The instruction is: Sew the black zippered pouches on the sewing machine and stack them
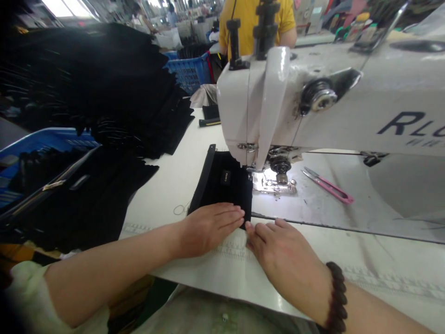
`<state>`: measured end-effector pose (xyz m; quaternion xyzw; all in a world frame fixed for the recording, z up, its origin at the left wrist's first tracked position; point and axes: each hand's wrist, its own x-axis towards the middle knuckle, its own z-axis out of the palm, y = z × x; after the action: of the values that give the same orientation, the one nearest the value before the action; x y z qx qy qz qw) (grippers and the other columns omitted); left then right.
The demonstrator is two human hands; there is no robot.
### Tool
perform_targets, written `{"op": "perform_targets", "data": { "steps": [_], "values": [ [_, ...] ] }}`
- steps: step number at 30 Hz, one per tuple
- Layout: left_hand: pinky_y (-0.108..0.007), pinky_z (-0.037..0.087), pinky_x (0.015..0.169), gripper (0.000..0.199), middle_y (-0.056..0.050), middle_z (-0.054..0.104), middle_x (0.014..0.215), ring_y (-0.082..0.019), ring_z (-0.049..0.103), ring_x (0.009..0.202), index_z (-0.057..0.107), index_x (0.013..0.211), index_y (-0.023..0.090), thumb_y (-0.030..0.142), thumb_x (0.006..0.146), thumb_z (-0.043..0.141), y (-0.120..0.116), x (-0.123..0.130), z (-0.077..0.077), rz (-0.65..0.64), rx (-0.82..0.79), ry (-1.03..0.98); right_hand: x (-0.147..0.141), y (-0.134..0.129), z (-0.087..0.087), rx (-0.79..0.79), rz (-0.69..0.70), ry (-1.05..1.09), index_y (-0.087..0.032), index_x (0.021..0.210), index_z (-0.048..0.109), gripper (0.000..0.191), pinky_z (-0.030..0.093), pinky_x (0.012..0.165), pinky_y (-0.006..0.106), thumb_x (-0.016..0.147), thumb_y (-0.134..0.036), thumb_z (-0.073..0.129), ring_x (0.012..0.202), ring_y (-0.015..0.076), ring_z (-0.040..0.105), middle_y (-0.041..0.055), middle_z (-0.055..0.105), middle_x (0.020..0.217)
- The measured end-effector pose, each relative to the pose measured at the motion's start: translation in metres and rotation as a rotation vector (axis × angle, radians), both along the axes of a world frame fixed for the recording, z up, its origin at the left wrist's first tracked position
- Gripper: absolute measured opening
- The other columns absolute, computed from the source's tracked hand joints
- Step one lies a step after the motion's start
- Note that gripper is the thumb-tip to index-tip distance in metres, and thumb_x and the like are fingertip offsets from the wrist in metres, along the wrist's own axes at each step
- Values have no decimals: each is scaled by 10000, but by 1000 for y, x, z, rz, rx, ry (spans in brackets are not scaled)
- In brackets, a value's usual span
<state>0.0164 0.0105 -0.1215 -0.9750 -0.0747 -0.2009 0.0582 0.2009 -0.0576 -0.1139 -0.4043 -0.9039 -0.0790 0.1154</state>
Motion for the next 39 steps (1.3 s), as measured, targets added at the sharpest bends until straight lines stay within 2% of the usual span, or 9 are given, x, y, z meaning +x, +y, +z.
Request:
{"op": "perform_targets", "data": {
  "steps": [5, 12, 19, 29, 39],
  "values": [
    [-258, 429, 888, 248, -79, 635, 983, -156, 557, 938, 608, 934, 45, 78, 807, 397, 16, 3, -2, -1, 12, 17, 7, 14, -2, -27, -18, -12, -172, 935, 611, 303, 399, 618, 299, 889, -198, 313, 698, 147, 583, 57, 634, 772],
    [-251, 408, 903, 242, -55, 613, 1048, -133, 532, 987, 582, 991, 81, 88, 795, 441, 37, 10, -5, 46, 10, 118, 9, 33, -2, 6, -36, -39, -126, 917, 600, 289, 359, 576, 306, 883, -167, 316, 631, 150, 552, 49, 605, 711],
    [-227, 379, 917, 236, -50, 596, 1077, -122, 519, 1000, 563, 1025, 92, 125, 808, 474, 55, 18, -5, 95, 2, 228, 13, 46, -11, 199, -1, -45, -58, 910, 584, 290, 349, 554, 306, 891, -185, 324, 574, 146, 504, 39, 558, 626],
    [-208, 398, 841, 181, -34, 614, 999, -115, 541, 898, 588, 954, 115, 122, 828, 458, 77, 31, -3, 195, -109, 235, 16, 47, -16, 124, -56, 21, -95, 914, 598, 265, 381, 614, 301, 880, -216, 365, 596, 140, 536, 36, 586, 659],
    [-215, 397, 811, 199, -31, 607, 981, -131, 521, 902, 582, 965, 123, 128, 843, 425, 79, 32, 0, 238, -170, 259, 17, 47, -16, 84, -52, 10, -99, 932, 595, 271, 375, 614, 299, 882, -215, 355, 622, 141, 546, 44, 603, 696]
  ]
}}
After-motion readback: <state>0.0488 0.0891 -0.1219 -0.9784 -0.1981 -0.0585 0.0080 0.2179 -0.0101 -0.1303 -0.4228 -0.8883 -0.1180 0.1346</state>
